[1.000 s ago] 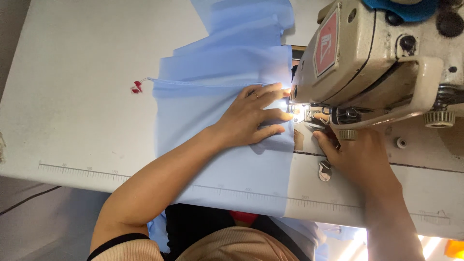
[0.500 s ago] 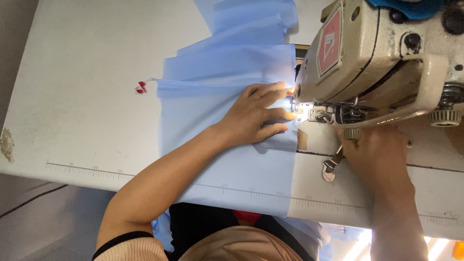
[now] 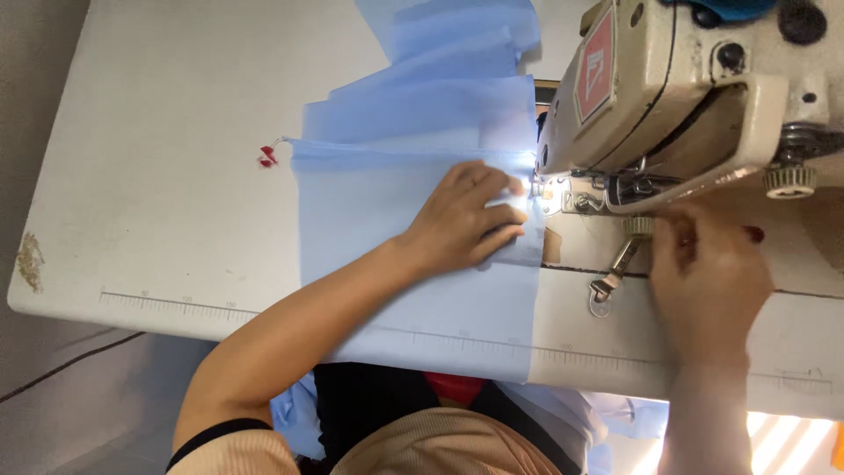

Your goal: Folding light blue fabric into pleats on a sewing machine table

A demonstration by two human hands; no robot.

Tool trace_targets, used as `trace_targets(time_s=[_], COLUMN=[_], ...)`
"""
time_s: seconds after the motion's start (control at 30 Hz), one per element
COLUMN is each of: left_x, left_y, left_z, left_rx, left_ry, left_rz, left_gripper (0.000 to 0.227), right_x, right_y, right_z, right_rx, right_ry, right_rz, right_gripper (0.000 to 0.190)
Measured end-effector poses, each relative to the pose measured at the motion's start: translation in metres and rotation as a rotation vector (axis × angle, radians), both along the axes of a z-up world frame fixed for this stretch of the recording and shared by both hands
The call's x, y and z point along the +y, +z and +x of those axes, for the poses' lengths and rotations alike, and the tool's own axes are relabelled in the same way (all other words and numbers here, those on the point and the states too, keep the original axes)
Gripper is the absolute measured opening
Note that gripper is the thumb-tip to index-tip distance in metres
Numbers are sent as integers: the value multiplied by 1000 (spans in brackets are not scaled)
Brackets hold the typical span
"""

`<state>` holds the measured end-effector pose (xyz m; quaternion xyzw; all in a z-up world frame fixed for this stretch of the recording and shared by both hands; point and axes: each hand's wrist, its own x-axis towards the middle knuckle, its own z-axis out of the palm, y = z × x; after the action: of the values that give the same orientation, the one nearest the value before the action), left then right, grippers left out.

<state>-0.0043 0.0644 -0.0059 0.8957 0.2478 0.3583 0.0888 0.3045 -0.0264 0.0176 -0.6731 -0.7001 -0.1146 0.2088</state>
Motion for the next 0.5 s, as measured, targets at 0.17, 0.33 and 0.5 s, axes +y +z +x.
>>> trace_targets(time_s=[0.17, 0.33, 0.5], left_x=[-37, -54, -51], left_y=[0, -4, 3], left_z=[2, 6, 7], left_rx=[95, 129, 281], left_ry=[-60, 33, 107], left_rz=[-76, -183, -149], left_gripper=[21, 36, 43], right_x=[-31, -43, -79], right_y=[4, 23, 9], right_z=[-50, -105, -120], right_rx=[135, 490, 301], right_ry=[75, 388, 322], right_rz=[-92, -106, -149], right_gripper=[16, 36, 30])
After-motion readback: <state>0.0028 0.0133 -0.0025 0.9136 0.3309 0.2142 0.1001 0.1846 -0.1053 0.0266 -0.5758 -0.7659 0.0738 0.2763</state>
